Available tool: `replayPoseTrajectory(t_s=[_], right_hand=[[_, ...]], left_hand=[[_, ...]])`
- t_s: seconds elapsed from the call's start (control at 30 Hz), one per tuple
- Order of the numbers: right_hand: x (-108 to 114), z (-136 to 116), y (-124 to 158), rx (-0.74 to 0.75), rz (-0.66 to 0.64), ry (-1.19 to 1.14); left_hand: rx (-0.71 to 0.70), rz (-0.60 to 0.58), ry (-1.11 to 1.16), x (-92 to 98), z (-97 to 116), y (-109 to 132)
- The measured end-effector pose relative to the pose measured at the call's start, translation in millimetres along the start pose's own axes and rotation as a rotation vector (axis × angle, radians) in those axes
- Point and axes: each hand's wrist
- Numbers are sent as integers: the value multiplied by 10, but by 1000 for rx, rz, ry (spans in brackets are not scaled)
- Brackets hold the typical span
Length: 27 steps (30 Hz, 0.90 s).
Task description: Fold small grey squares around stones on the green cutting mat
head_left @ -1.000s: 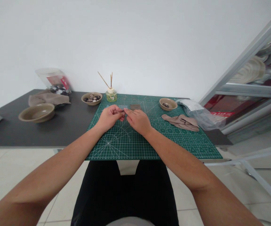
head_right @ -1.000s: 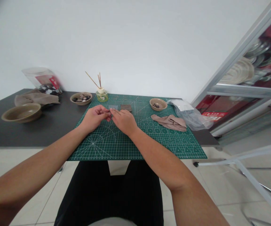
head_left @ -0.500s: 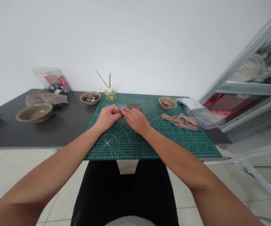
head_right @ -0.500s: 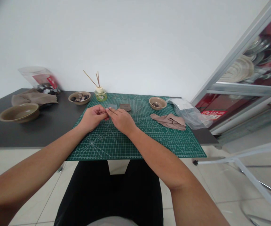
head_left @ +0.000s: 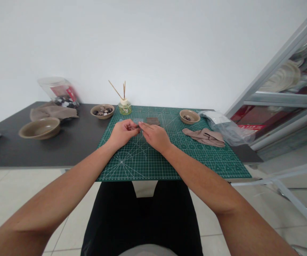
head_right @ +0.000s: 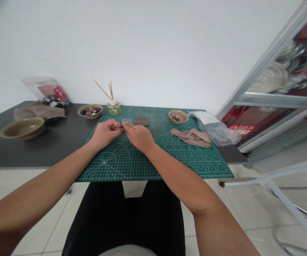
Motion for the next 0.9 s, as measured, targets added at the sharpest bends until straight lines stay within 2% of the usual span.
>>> replayPoseTrajectory(t_s=[0.1, 0.3, 0.53, 0.67, 0.77, 0.9], right_hand=[[-3, -15, 2, 12, -17, 9], [7, 3, 2, 2, -4, -12], [-4, 13, 5, 1, 5, -24], [-4, -3, 5, 47, -16, 1], [-7, -3, 4, 60, -32, 20], [-17, -1, -1, 72, -26, 21]], left_hand=[[23, -28, -34, 5, 22, -2], [70, -24, 130, -14, -12, -8], [71, -35, 209, -22, -57, -15], [45, -91, 121, 4, -60, -14], [-5, -82, 33, 16, -40, -11], [-16, -96, 67, 12, -14, -8]])
Point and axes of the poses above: each hand's wrist, its own y-axis away from the middle knuckle, its own x-axis out of the back of the hand, z = x × y, and after that the axes turned 1 degree about -y, right-handed
